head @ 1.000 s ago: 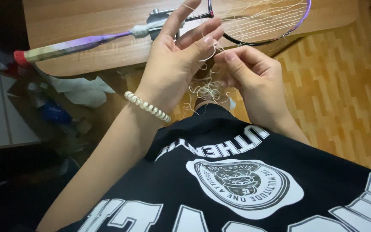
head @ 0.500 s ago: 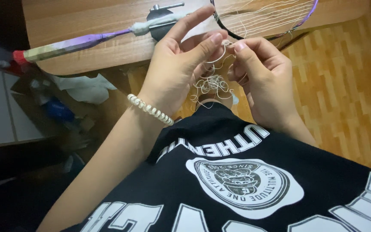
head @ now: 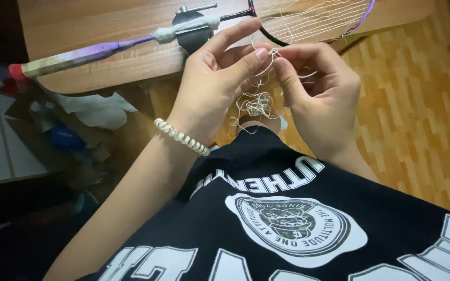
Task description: Untangling a cluster of white badminton racket strings.
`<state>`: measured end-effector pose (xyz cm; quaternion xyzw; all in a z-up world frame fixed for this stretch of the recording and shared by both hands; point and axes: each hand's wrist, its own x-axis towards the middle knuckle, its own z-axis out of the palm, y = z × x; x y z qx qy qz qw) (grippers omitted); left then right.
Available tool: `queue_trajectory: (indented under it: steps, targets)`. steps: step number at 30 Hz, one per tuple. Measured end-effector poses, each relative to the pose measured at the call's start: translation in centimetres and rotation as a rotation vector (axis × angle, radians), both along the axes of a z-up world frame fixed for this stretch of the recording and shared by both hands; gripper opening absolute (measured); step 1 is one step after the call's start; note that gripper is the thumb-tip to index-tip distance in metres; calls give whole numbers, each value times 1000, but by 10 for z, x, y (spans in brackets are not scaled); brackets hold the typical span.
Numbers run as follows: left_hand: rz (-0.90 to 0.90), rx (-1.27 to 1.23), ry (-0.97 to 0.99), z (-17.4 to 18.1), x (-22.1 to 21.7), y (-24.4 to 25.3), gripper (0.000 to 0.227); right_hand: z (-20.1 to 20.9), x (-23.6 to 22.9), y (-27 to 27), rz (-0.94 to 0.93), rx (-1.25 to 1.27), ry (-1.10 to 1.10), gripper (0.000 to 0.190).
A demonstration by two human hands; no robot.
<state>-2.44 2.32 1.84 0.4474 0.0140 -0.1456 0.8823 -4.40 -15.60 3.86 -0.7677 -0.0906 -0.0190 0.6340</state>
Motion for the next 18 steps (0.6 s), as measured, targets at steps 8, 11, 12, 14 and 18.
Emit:
queue_trajectory:
  steps: [8, 11, 12, 14, 18]
  targets:
    - [-14, -1, 82, 4, 0, 0, 54, -11, -5, 1, -105, -98, -94, 8]
    - [-13, -51, 126, 4, 1, 1, 57, -8, -4, 3, -88, -92, -110, 7]
    - [-15, -44, 119, 4, 1, 2, 58, -5, -4, 4, -71, -100, -109, 7]
    - [-17, -37, 112, 4, 1, 3, 59, -3, -3, 5, -55, -109, -109, 9]
    - [-14, 17, 95, 3, 3, 5, 59, -1, 0, 10, -112, 59, 71, 10]
